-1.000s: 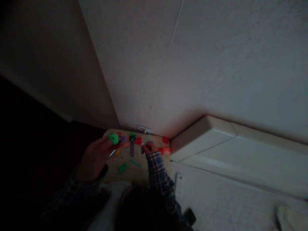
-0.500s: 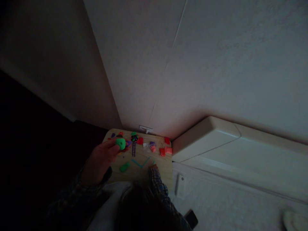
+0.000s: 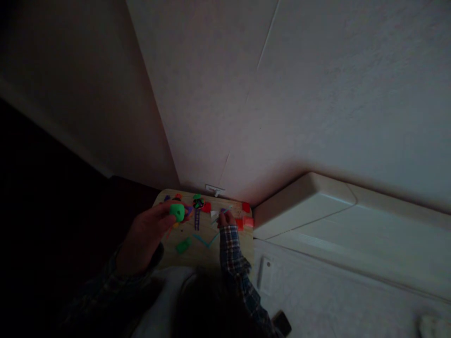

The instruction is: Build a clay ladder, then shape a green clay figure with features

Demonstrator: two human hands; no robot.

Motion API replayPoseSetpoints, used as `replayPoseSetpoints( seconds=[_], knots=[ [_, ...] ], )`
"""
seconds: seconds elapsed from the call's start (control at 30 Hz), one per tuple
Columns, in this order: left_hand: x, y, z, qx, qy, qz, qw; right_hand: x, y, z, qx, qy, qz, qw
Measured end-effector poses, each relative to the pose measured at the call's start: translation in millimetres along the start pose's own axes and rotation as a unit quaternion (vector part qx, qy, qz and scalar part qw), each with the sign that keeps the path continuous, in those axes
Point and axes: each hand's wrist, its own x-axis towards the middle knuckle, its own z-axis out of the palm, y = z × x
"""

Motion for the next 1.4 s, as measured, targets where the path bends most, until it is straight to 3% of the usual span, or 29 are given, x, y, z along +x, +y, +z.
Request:
replayPoseSetpoints(
  seconds=[0.1,0.2,0.23,0.3,0.37,0.43,0.63,0.93,1.13,1.27,1.4],
  knots=[
    [-2,8,3.7,0.020,0.001,0.031,0.999,7,-38,-15,0.080,0.004,-0.083,0.993],
    [-3,14,5.3,0.020,0.003,0.068,0.997,-12,-86,-30,0.150,0.015,-0.176,0.973],
    [-3,15,5.3,0.018,-0.002,0.080,0.997,-22,-101,-33,0.203,0.003,-0.254,0.946],
    [-3,17,4.8,0.015,-0.012,0.098,0.995,-45,-128,-36,0.256,-0.020,-0.346,0.903],
    [-4,17,3.7,0.012,-0.012,0.108,0.994,-64,-146,-35,0.280,-0.023,-0.392,0.876],
    [-4,16,2.5,0.009,-0.005,0.115,0.993,-79,-158,-33,0.295,0.010,-0.400,0.867],
    [-5,15,0.0,0.007,-0.007,0.126,0.992,-103,-172,-31,0.199,0.076,-0.472,0.855],
    [-8,21,-1.4,0.043,-0.020,0.138,0.989,-110,-177,-46,0.066,-0.006,-0.526,0.848],
    [-9,22,-3.6,0.062,-0.023,0.141,0.988,-111,-179,-45,0.001,-0.011,-0.524,0.852],
    [-9,22,-4.8,0.073,-0.023,0.140,0.987,-114,-183,-40,0.008,0.049,-0.522,0.852],
    [-11,24,-6.0,0.085,-0.021,0.130,0.988,-114,-185,-42,-0.029,0.017,-0.532,0.846]
  ],
)
